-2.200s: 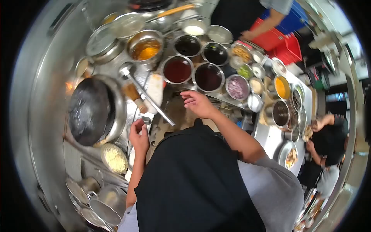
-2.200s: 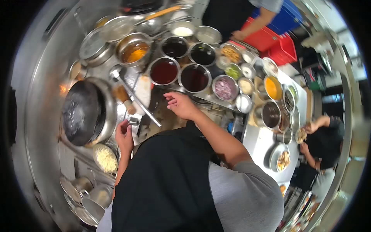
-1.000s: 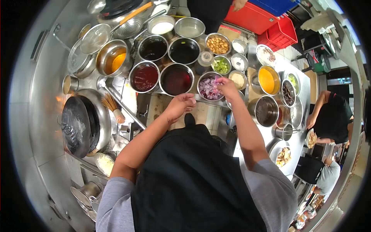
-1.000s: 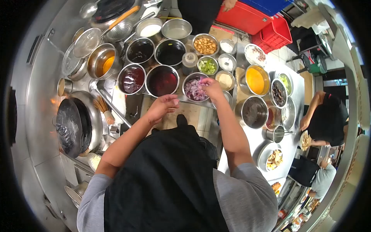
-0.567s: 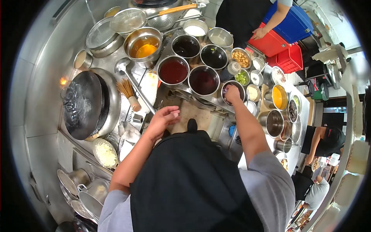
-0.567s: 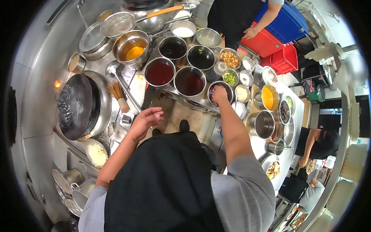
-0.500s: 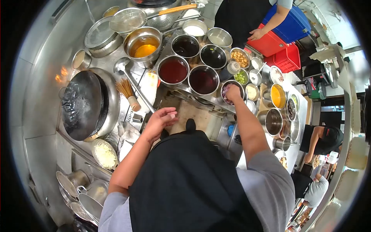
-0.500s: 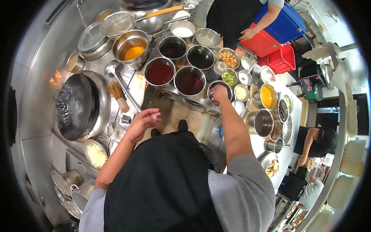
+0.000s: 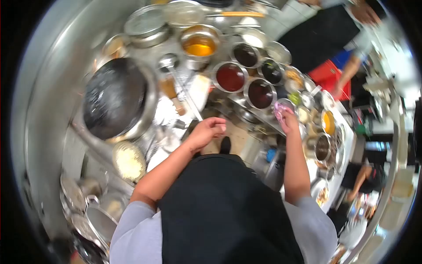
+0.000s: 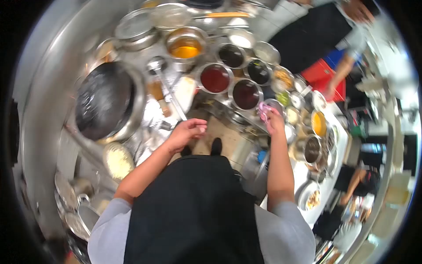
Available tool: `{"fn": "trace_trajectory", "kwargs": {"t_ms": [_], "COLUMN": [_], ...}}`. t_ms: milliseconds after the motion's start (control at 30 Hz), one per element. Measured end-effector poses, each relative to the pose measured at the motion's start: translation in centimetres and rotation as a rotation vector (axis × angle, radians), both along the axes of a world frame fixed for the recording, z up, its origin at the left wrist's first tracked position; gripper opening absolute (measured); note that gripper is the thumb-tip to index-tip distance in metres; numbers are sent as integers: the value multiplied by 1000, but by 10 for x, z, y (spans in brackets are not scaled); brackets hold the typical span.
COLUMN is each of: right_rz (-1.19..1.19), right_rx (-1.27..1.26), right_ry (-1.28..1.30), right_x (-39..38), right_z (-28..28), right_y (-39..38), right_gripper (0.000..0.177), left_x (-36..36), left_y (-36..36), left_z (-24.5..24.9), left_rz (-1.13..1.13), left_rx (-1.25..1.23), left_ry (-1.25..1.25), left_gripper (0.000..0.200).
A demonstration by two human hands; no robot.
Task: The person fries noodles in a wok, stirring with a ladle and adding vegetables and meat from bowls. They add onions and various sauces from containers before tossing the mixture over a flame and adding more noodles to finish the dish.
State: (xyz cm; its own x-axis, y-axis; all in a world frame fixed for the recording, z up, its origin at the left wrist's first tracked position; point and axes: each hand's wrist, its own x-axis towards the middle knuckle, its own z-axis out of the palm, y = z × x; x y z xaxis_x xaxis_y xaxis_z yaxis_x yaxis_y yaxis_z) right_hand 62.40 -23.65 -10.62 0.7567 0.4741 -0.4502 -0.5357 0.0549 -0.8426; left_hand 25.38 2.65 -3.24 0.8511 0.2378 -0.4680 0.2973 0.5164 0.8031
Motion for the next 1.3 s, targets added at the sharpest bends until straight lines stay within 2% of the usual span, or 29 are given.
{"fn": "trace_trajectory", "kwargs": {"t_ms": [100, 167, 200, 300, 367, 400, 500, 533, 600, 733, 767, 833, 900, 967, 1033, 1100, 1167, 1233, 1300], "right_rz": [234, 447, 580, 694, 784, 852, 812, 815, 773, 838, 852, 847, 778, 696, 586, 410, 210, 13, -167], "right_rx": [18, 171, 235, 198, 181, 201, 133, 135, 256, 234, 261, 254, 236, 275, 250, 199, 118, 109, 218], "right_ry": [97, 181, 198, 213, 118, 163, 42, 43, 30, -89, -147, -70, -19, 49, 122, 143, 179, 198, 241], "right_x": [-71, -125, -150, -251, -299, -313, -355, -366, -379, -382, -371, -352, -331, -306, -285, -264, -252, -249, -259], "right_z": [7, 20, 25, 95, 130, 137, 167, 180, 199, 202, 184, 165, 144, 124, 113, 96, 90, 77, 69], "right_y": [100, 181, 223, 346, 403, 428, 475, 476, 475, 433, 423, 385, 340, 281, 210, 131, 48, -31, -98], "right_gripper": [27, 23, 30, 42, 54, 61, 64, 64, 62, 52, 48, 41, 36, 34, 35, 35, 35, 35, 34], "left_x": [-59, -100, -119, -169, -199, -208, -219, -218, -212, -202, -197, -183, -162, -140, -119, -92, -65, -38, -18], "left_y": [15, 23, 24, 20, 15, 11, -4, -11, -23, -18, -14, -14, -21, -31, -39, -51, -63, -101, -148], "left_z": [-28, -24, -23, -20, -29, -15, -18, -26, -40, -40, -40, -42, -45, -45, -38, -12, -9, -14, -20], "left_rz": [159, 286, 362, 504, 372, 287, -10, -6, 17, -124, -180, -293, -296, -434, -524, -656, -854, -1011, -922], "left_rx": [-32, 7, 9, 39, 371, 502, 448, 448, 233, 122, 88, 61, 159, 162, 50, 14, 31, 92, -19], "left_ry": [44, 121, 150, 202, 230, 287, 302, 304, 174, 103, 141, 179, 51, -5, 93, 208, 278, 206, 193], "left_gripper": [42, 39, 39, 33, 25, 23, 31, 31, 33, 33, 30, 28, 23, 24, 31, 33, 36, 37, 32]}}
